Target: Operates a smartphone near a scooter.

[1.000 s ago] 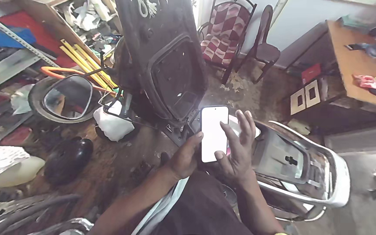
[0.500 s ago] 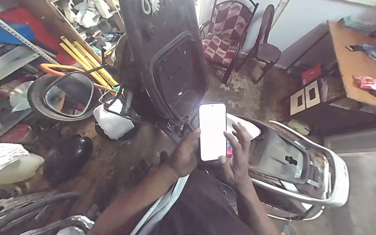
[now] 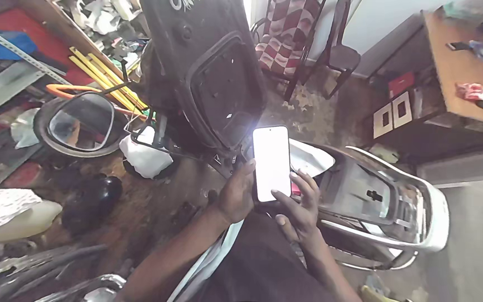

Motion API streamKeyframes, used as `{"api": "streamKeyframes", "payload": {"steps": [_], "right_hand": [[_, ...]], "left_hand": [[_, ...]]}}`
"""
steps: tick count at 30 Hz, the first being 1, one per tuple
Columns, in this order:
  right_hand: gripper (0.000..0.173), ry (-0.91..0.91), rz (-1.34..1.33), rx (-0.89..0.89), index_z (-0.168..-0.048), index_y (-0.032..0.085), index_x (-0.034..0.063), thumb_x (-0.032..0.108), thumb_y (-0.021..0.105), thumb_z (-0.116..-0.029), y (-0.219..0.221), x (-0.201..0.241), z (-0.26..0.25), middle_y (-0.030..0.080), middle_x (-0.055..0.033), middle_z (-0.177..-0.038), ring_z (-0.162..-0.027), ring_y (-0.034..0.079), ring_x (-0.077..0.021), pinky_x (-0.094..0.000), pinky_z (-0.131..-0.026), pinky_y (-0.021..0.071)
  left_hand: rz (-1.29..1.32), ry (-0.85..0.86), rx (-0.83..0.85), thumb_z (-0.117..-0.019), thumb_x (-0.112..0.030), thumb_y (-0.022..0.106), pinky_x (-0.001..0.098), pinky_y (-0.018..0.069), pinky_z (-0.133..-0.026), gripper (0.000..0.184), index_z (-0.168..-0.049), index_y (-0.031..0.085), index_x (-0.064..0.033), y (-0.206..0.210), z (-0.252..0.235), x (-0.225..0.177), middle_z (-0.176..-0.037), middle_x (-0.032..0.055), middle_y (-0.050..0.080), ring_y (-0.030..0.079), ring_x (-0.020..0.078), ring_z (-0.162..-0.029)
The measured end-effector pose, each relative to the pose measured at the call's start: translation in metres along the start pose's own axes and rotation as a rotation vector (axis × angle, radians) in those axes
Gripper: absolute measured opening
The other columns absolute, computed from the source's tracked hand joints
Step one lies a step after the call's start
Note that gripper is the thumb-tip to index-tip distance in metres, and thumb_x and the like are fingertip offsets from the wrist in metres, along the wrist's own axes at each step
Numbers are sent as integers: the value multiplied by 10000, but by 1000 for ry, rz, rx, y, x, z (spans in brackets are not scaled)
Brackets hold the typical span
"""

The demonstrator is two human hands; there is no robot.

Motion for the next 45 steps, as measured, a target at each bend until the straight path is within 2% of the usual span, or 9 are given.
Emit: {"api": "streamKeyframes", "payload": {"steps": [4,11,17,21,30,32,37,42,45], "right_hand": [[527,-8,5,3,-1204,708,265,622,355,-1044,0,1,0,449,28,-1551,-1539,255,-226,-436,-1262,237],[536,37,-36,-74,-1173,702,251,622,336,-1045,-10,-2,0,489,46,-1495,-1495,335,-202,-409,-1226,317],[535,38,-44,-104,-1198,678,236,609,324,-1050,-12,-4,3,505,44,-1472,-1468,378,-190,-406,-1212,339],[532,44,-60,-143,-1210,665,225,601,326,-1049,-16,-5,5,523,47,-1442,-1430,420,-175,-387,-1190,365],[540,94,26,-216,-1225,650,217,589,298,-1057,-36,-26,13,544,33,-1418,-1389,470,-168,-381,-1152,414],[525,124,73,-225,-1243,645,210,568,305,-1064,-46,-35,17,541,25,-1411,-1374,480,-153,-373,-1148,418],[511,237,275,-275,-1243,644,139,514,335,-1086,-81,-65,38,558,-53,-1386,-1360,493,-163,-362,-1150,406],[594,454,549,-315,-1229,625,-65,445,352,-1095,-132,-119,96,586,-294,-1320,-1306,541,-340,-434,-1109,436],[585,570,715,-325,-1235,612,-104,405,367,-1081,-161,-146,140,596,-326,-1293,-1283,559,-396,-465,-1111,435]], "left_hand": [[13,-12,5,-1058,-464,375,480,506,-1057,582,-1454,405,-39,0,0,1,-1343,140,612,603,248,-1257],[46,-17,10,-1057,-464,394,513,493,-1068,591,-1471,379,-41,1,2,1,-1372,151,594,589,274,-1281],[75,-43,29,-1046,-488,427,538,542,-993,619,-1480,371,-51,0,3,3,-1369,167,593,609,309,-1252],[81,-71,33,-1039,-511,442,560,592,-887,620,-1466,387,-66,1,4,4,-1353,167,605,642,345,-1201],[115,-100,86,-1026,-555,441,582,587,-867,641,-1474,387,-100,0,5,8,-1367,184,588,636,382,-1191],[185,-97,96,-1006,-581,481,604,581,-857,676,-1493,384,-123,1,5,7,-1391,197,570,622,407,-1206],[273,-88,41,-947,-635,529,652,561,-839,762,-1507,376,-141,0,0,3,-1423,250,525,585,481,-1220],[340,-144,79,-903,-641,583,626,570,-847,766,-1477,433,-156,-3,-5,8,-1430,252,528,597,478,-1207],[343,-150,143,-917,-654,535,623,556,-877,752,-1477,450,-160,-3,-7,9,-1464,267,501,581,488,-1225]]}}
Point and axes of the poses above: each hand's wrist, its own z-axis away from the middle knuckle, its own y-axis out of the palm, x = y × z, the point moved 4 cm from there along -z, towards the middle knuckle
